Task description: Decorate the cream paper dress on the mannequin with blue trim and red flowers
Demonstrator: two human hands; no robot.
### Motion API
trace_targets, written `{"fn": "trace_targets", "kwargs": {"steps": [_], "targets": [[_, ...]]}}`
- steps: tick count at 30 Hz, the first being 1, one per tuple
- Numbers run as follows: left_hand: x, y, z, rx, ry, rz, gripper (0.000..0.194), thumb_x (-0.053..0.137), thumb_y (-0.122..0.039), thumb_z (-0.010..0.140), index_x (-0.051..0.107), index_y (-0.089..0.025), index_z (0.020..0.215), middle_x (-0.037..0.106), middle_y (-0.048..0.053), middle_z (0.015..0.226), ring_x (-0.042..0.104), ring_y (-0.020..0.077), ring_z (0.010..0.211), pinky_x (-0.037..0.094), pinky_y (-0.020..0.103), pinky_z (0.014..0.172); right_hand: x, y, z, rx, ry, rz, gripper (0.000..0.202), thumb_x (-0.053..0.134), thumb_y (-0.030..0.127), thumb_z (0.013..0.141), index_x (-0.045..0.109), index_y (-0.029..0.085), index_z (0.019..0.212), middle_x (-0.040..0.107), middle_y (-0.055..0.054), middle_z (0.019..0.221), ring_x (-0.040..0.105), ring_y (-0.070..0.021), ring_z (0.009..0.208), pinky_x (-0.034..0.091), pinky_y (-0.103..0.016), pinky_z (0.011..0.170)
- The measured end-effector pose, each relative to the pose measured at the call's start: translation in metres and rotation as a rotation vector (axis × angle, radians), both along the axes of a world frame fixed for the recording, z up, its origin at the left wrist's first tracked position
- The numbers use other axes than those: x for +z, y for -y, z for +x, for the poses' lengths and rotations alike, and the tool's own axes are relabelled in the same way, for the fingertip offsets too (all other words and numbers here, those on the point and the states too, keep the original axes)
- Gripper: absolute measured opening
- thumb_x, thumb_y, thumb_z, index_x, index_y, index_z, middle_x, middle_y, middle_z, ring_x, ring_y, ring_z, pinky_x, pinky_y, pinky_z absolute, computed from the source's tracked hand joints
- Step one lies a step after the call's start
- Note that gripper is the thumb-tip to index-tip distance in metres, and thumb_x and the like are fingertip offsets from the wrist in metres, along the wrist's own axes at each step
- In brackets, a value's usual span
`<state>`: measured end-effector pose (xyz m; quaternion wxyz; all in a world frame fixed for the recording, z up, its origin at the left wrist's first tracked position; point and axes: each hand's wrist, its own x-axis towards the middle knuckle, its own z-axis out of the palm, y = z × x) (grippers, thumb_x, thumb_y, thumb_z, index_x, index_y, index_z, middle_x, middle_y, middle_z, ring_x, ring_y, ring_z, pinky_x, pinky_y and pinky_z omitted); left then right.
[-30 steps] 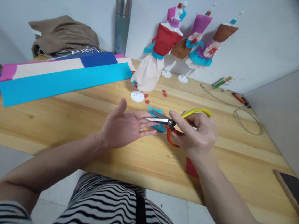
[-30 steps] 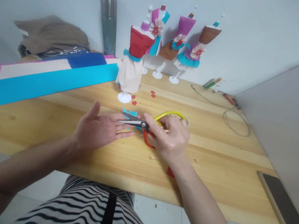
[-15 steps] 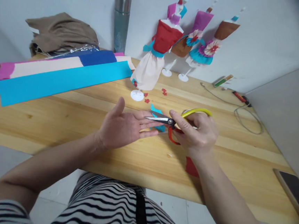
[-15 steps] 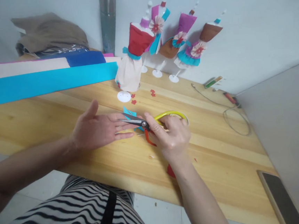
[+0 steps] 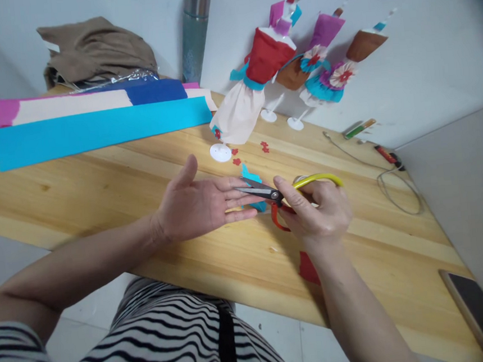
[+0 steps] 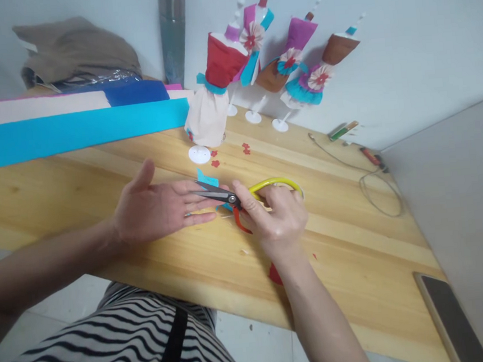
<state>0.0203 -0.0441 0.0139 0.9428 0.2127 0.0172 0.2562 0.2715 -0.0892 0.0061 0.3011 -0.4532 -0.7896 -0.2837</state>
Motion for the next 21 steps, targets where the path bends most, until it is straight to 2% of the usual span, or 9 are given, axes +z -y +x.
{"fn": "trace_targets", "kwargs": {"steps": [13,21], "targets": [[-0.0013,-0.0017,-0.0018,-0.035,-0.022,0.010,0.086,0.031,-0.078,0.088,0.065,-0.009,0.124,0.059,0.022,0.140,0.035,0.0359,0.148,0.019,0.051,0.120,0.0009,0.0023,0.0030,-0.074,-0.088,-0.189,0.030,0.069,0.025,0.089,0.075,0.034,0.117,0.049,-0.003,0.073,0.045,-0.0166,0.064,0.030,-0.033,0.063],[-0.0002,-0.0013,-0.0020,-0.027,-0.032,-0.011,0.088,0.029,-0.079,0.088,0.065,-0.008,0.126,0.059,0.023,0.140,0.034,0.0361,0.149,0.019,0.052,0.120,0.0022,0.0019,0.0027,-0.070,-0.075,-0.194,0.029,0.067,0.025,0.090,0.075,0.034,0.117,0.050,-0.004,0.072,0.046,-0.0174,0.063,0.030,-0.033,0.062]]}}
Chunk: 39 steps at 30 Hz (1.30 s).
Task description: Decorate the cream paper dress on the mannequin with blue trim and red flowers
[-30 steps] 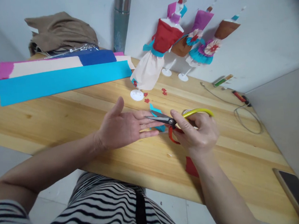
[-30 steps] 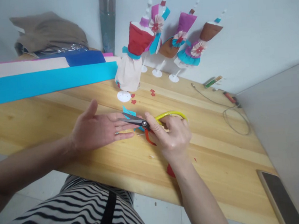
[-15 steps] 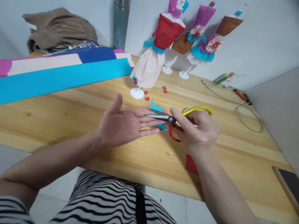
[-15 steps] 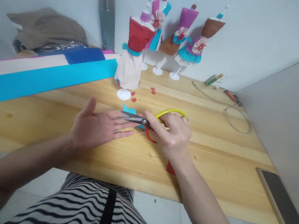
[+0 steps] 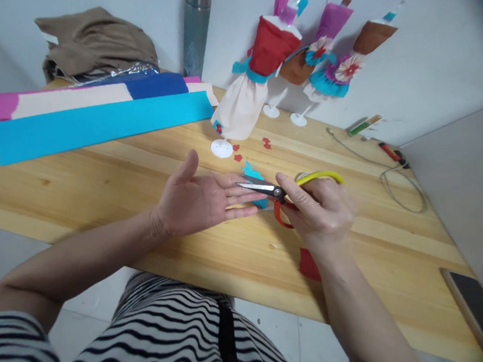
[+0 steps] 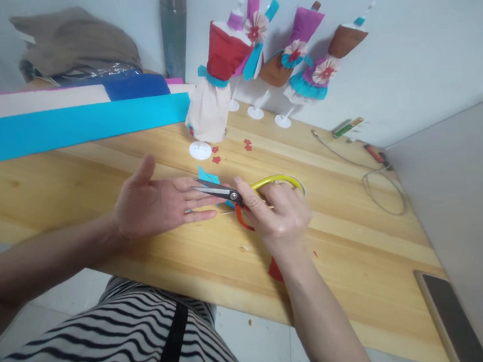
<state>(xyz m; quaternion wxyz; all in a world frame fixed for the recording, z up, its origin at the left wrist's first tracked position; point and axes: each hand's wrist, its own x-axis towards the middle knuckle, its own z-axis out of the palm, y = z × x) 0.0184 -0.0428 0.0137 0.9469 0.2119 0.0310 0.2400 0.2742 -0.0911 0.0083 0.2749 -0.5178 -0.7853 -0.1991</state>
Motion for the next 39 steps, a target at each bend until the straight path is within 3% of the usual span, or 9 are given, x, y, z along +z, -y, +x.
{"fn": "trace_targets", "kwargs": {"steps": [7,12,19,24,34,39], "targets": [[-0.0023,-0.0005,-0.0006,-0.003,-0.003,0.001,0.087,0.027,-0.079,0.088,0.068,-0.010,0.121,0.062,0.021,0.137,0.037,0.0359,0.147,0.021,0.052,0.119,0.0019,-0.0009,-0.0004,0.011,0.055,0.028,0.027,0.063,0.025,0.092,0.076,0.033,0.115,0.054,-0.004,0.070,0.048,-0.0172,0.062,0.035,-0.033,0.061],[-0.0032,-0.0004,-0.0006,-0.024,0.035,0.001,0.085,0.030,-0.079,0.088,0.069,-0.009,0.118,0.063,0.022,0.136,0.039,0.0361,0.146,0.022,0.051,0.119,0.0034,0.0006,-0.0014,0.059,0.040,0.115,0.030,0.065,0.019,0.092,0.075,0.033,0.116,0.054,-0.003,0.069,0.046,-0.0160,0.061,0.032,-0.032,0.060],[-0.0016,0.0002,-0.0012,-0.038,0.080,-0.030,0.089,0.024,-0.074,0.092,0.059,-0.003,0.132,0.057,0.024,0.143,0.033,0.0348,0.149,0.016,0.051,0.121,0.0015,-0.0013,-0.0014,0.006,0.133,0.158,0.027,0.067,0.022,0.091,0.076,0.031,0.115,0.054,-0.003,0.069,0.047,-0.0153,0.061,0.032,-0.031,0.060],[-0.0013,0.0003,-0.0022,-0.058,0.122,-0.057,0.092,0.019,-0.072,0.093,0.053,0.000,0.138,0.054,0.025,0.145,0.028,0.0337,0.152,0.014,0.050,0.122,0.0035,-0.0036,-0.0031,0.106,0.124,0.304,0.030,0.070,0.013,0.088,0.075,0.028,0.113,0.055,0.000,0.067,0.046,-0.0136,0.061,0.031,-0.029,0.060],[-0.0017,-0.0001,-0.0023,-0.073,0.127,-0.059,0.092,0.022,-0.073,0.091,0.052,-0.001,0.141,0.052,0.025,0.147,0.025,0.0352,0.153,0.012,0.050,0.122,-0.0024,-0.0008,0.0025,-0.016,0.121,0.138,0.027,0.065,0.022,0.092,0.076,0.031,0.116,0.055,-0.004,0.069,0.048,-0.0162,0.061,0.034,-0.031,0.061],[-0.0016,0.0006,-0.0020,-0.047,0.088,-0.061,0.092,0.020,-0.076,0.090,0.054,-0.004,0.138,0.055,0.025,0.144,0.030,0.0368,0.151,0.012,0.053,0.121,-0.0021,-0.0008,0.0029,0.046,0.072,0.148,0.030,0.065,0.020,0.092,0.075,0.032,0.118,0.054,-0.003,0.070,0.047,-0.0156,0.061,0.033,-0.032,0.062]]}}
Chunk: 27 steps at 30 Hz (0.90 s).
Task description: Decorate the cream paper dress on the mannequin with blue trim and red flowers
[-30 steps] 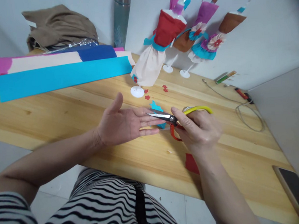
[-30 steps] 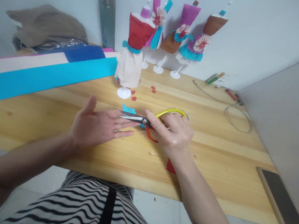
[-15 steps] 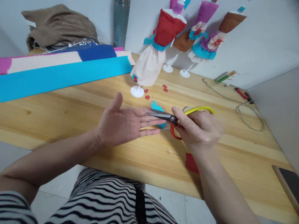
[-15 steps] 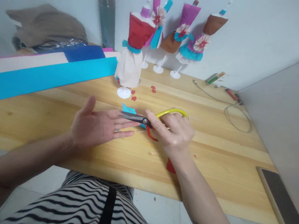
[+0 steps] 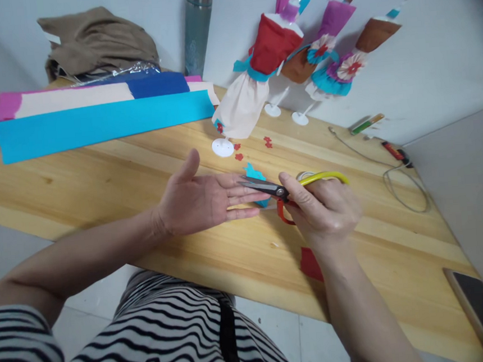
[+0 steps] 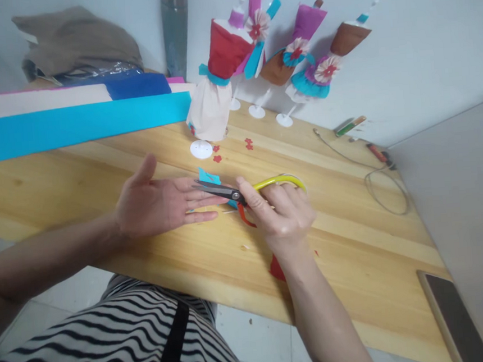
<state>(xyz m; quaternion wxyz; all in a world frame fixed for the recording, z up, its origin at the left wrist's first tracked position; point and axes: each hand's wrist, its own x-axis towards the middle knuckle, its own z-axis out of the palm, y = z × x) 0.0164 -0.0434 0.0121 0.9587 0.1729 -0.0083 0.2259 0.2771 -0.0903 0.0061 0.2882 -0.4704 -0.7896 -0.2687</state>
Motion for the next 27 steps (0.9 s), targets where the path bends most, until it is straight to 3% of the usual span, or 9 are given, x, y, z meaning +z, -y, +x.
{"fn": "trace_targets", "kwargs": {"steps": [7,12,17,19,21,25,27], "targets": [[-0.002,0.000,0.000,0.013,0.011,0.014,0.091,0.021,-0.076,0.091,0.060,-0.005,0.132,0.056,0.025,0.143,0.031,0.0371,0.150,0.013,0.053,0.121,0.005,0.000,-0.002,0.084,-0.003,-0.002,0.037,0.066,0.013,0.091,0.072,0.029,0.124,0.056,-0.002,0.071,0.049,-0.0162,0.064,0.034,-0.031,0.063],[-0.001,0.000,0.001,0.065,-0.040,0.029,0.091,0.021,-0.076,0.091,0.064,-0.005,0.127,0.058,0.025,0.142,0.031,0.0377,0.150,0.014,0.054,0.121,0.006,-0.002,-0.006,0.086,0.066,0.132,0.036,0.067,0.011,0.089,0.072,0.027,0.121,0.055,0.000,0.069,0.048,-0.0140,0.062,0.034,-0.029,0.061],[-0.003,-0.004,0.002,0.134,-0.040,0.076,0.088,0.020,-0.074,0.093,0.068,-0.006,0.122,0.056,0.023,0.144,0.029,0.0363,0.151,0.017,0.052,0.121,0.003,-0.002,-0.004,0.067,0.000,0.152,0.029,0.072,0.020,0.085,0.075,0.027,0.113,0.051,0.001,0.068,0.048,-0.0138,0.061,0.036,-0.028,0.059],[-0.004,-0.006,0.001,0.155,-0.032,0.081,0.084,0.021,-0.072,0.094,0.070,-0.010,0.119,0.056,0.021,0.145,0.029,0.0356,0.151,0.017,0.053,0.121,0.003,-0.003,0.002,-0.032,-0.139,0.139,0.027,0.073,0.028,0.084,0.076,0.027,0.111,0.051,0.001,0.070,0.048,-0.0135,0.061,0.039,-0.027,0.059],[-0.006,-0.007,0.000,0.161,-0.029,0.082,0.079,0.022,-0.070,0.095,0.072,-0.013,0.116,0.057,0.018,0.145,0.029,0.0351,0.151,0.016,0.053,0.121,0.005,-0.005,0.012,-0.230,-0.313,0.073,0.033,0.072,0.034,0.082,0.075,0.024,0.113,0.056,-0.001,0.075,0.049,-0.0133,0.060,0.042,-0.028,0.059],[-0.007,-0.006,0.000,0.155,-0.025,0.096,0.075,0.025,-0.068,0.096,0.073,-0.014,0.115,0.055,0.018,0.148,0.028,0.0349,0.152,0.014,0.054,0.121,0.012,-0.008,0.046,-0.727,-0.400,-0.280,0.048,0.069,0.038,0.078,0.074,0.021,0.122,0.068,-0.008,0.086,0.058,-0.0199,0.069,0.043,-0.033,0.064],[-0.007,-0.006,0.000,0.154,-0.025,0.100,0.074,0.027,-0.069,0.095,0.073,-0.014,0.115,0.053,0.018,0.149,0.027,0.0352,0.152,0.014,0.054,0.121,0.013,-0.006,0.066,-0.878,-0.342,-0.485,0.051,0.065,0.039,0.080,0.072,0.018,0.126,0.070,-0.013,0.087,0.059,-0.0244,0.070,0.040,-0.036,0.063]]}}
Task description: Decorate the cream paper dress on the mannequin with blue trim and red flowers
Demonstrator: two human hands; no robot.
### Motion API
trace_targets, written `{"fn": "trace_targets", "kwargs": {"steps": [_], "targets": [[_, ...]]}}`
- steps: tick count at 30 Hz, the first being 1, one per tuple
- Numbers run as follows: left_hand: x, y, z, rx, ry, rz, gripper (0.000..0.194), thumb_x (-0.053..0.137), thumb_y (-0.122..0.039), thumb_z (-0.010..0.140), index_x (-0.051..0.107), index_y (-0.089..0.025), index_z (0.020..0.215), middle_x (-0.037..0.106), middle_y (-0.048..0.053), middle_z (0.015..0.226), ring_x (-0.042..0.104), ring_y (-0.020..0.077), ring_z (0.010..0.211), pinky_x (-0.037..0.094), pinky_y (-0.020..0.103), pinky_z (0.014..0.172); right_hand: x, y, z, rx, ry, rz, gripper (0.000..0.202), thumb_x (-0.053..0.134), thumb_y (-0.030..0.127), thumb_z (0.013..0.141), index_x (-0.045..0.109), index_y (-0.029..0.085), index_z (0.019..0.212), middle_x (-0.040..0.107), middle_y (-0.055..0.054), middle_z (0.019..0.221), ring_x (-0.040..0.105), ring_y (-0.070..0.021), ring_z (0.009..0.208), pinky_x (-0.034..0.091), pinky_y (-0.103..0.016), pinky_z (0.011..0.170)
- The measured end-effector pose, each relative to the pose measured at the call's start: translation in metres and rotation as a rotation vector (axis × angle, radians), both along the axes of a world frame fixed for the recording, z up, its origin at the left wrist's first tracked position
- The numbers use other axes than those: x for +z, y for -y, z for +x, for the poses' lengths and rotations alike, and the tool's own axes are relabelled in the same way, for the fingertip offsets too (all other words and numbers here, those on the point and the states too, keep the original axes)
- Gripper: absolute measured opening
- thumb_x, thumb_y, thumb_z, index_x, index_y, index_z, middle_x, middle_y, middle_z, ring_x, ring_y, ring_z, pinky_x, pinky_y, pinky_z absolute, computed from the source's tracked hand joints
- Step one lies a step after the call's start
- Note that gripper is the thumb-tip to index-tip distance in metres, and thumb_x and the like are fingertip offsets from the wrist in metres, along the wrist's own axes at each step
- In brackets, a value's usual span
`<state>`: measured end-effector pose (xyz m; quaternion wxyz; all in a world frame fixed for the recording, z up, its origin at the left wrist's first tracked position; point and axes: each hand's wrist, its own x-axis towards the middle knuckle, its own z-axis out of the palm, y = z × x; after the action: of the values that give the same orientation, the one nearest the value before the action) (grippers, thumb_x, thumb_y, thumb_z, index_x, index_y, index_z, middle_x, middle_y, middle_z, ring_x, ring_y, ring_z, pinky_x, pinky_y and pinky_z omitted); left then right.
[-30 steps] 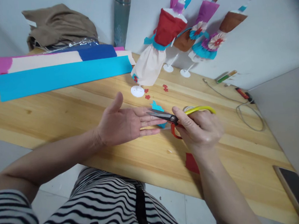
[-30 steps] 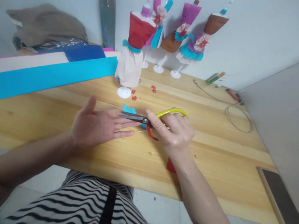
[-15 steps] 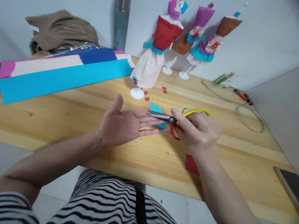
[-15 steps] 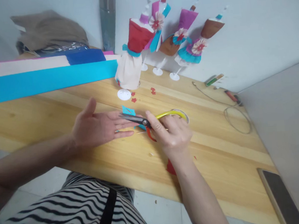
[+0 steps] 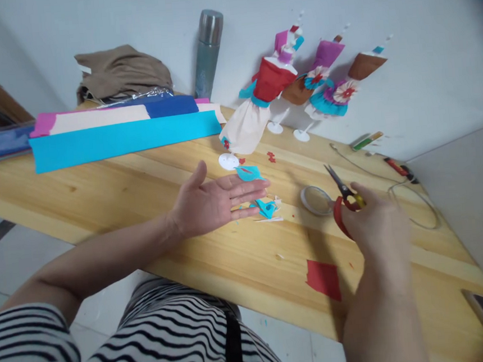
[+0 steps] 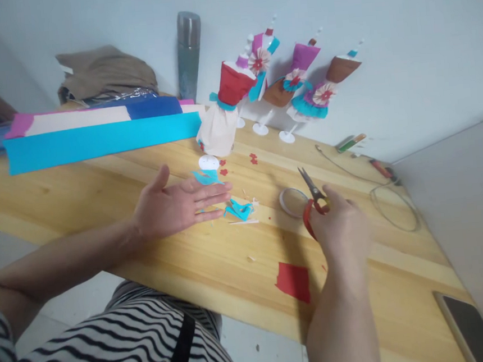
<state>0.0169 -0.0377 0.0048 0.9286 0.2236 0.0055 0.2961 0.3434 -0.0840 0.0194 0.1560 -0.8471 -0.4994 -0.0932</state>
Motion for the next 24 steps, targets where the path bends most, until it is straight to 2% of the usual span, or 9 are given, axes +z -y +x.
{"fn": "trace_targets", "kwargs": {"steps": [2,5,8,11,13,15,19,22,24], "targets": [[0.000,0.000,0.000,-0.001,-0.002,0.005,0.073,0.029,-0.069,0.095,0.074,-0.014,0.114,0.053,0.018,0.149,0.027,0.0357,0.152,0.014,0.054,0.121,-0.001,0.002,0.018,0.066,-0.087,-0.217,0.055,0.063,0.043,0.081,0.070,0.015,0.127,0.070,-0.016,0.083,0.059,-0.0269,0.066,0.039,-0.037,0.059],[0.000,0.000,0.000,-0.008,-0.003,0.014,0.071,0.033,-0.069,0.094,0.075,-0.014,0.112,0.054,0.019,0.149,0.028,0.0362,0.151,0.013,0.054,0.121,-0.004,0.004,0.034,0.115,-0.168,-0.339,0.049,0.066,0.043,0.078,0.073,0.013,0.116,0.069,-0.017,0.075,0.058,-0.0288,0.060,0.039,-0.039,0.056],[0.000,0.000,0.000,-0.009,-0.009,0.016,0.069,0.035,-0.068,0.094,0.075,-0.015,0.111,0.053,0.019,0.149,0.028,0.0357,0.151,0.012,0.055,0.121,-0.002,0.003,0.031,0.087,-0.218,-0.235,0.041,0.071,0.042,0.073,0.074,0.015,0.103,0.066,-0.015,0.070,0.056,-0.0268,0.057,0.038,-0.038,0.055],[0.001,0.000,0.001,0.000,-0.017,0.020,0.069,0.037,-0.068,0.093,0.074,-0.013,0.112,0.052,0.021,0.149,0.026,0.0359,0.152,0.011,0.055,0.120,0.007,0.002,0.018,0.101,-0.428,0.059,0.041,0.075,0.042,0.070,0.068,0.018,0.103,0.060,-0.007,0.068,0.052,-0.0208,0.056,0.037,-0.035,0.054],[0.000,0.000,0.001,0.009,-0.023,0.020,0.070,0.039,-0.068,0.092,0.073,-0.011,0.115,0.051,0.022,0.150,0.025,0.0366,0.152,0.010,0.055,0.121,0.014,0.004,0.007,0.232,-0.682,0.220,0.042,0.075,0.043,0.071,0.063,0.020,0.105,0.055,-0.001,0.068,0.048,-0.0168,0.056,0.036,-0.032,0.053],[0.000,-0.001,0.001,0.021,-0.028,0.014,0.071,0.041,-0.068,0.091,0.071,-0.010,0.118,0.050,0.023,0.150,0.023,0.0373,0.153,0.009,0.055,0.121,0.019,0.008,-0.004,0.469,-0.894,0.232,0.041,0.075,0.047,0.075,0.060,0.023,0.105,0.053,0.001,0.068,0.046,-0.0154,0.055,0.037,-0.032,0.052],[0.003,0.000,0.001,0.039,-0.039,-0.013,0.080,0.031,-0.072,0.092,0.071,-0.008,0.118,0.053,0.025,0.147,0.023,0.0368,0.153,0.010,0.055,0.120,0.022,0.018,-0.029,0.962,-1.003,-0.061,0.050,0.068,0.065,0.079,0.061,0.024,0.108,0.053,0.000,0.068,0.048,-0.0160,0.055,0.039,-0.032,0.052],[0.011,0.004,0.002,0.040,-0.079,-0.039,0.098,0.005,-0.074,0.093,0.074,-0.006,0.111,0.060,0.023,0.139,0.023,0.0359,0.153,0.014,0.053,0.120,0.019,0.021,-0.055,1.095,-1.031,-0.300,0.046,0.068,0.062,0.080,0.065,0.023,0.103,0.053,0.000,0.067,0.046,-0.0144,0.051,0.037,-0.029,0.048],[0.017,0.008,0.002,0.032,-0.099,-0.034,0.108,-0.008,-0.072,0.091,0.075,-0.006,0.107,0.064,0.022,0.134,0.027,0.0359,0.151,0.016,0.050,0.120,0.017,0.020,-0.070,1.135,-1.100,-0.382,0.041,0.069,0.056,0.080,0.067,0.022,0.103,0.051,0.002,0.064,0.042,-0.0122,0.049,0.034,-0.027,0.047]]}}
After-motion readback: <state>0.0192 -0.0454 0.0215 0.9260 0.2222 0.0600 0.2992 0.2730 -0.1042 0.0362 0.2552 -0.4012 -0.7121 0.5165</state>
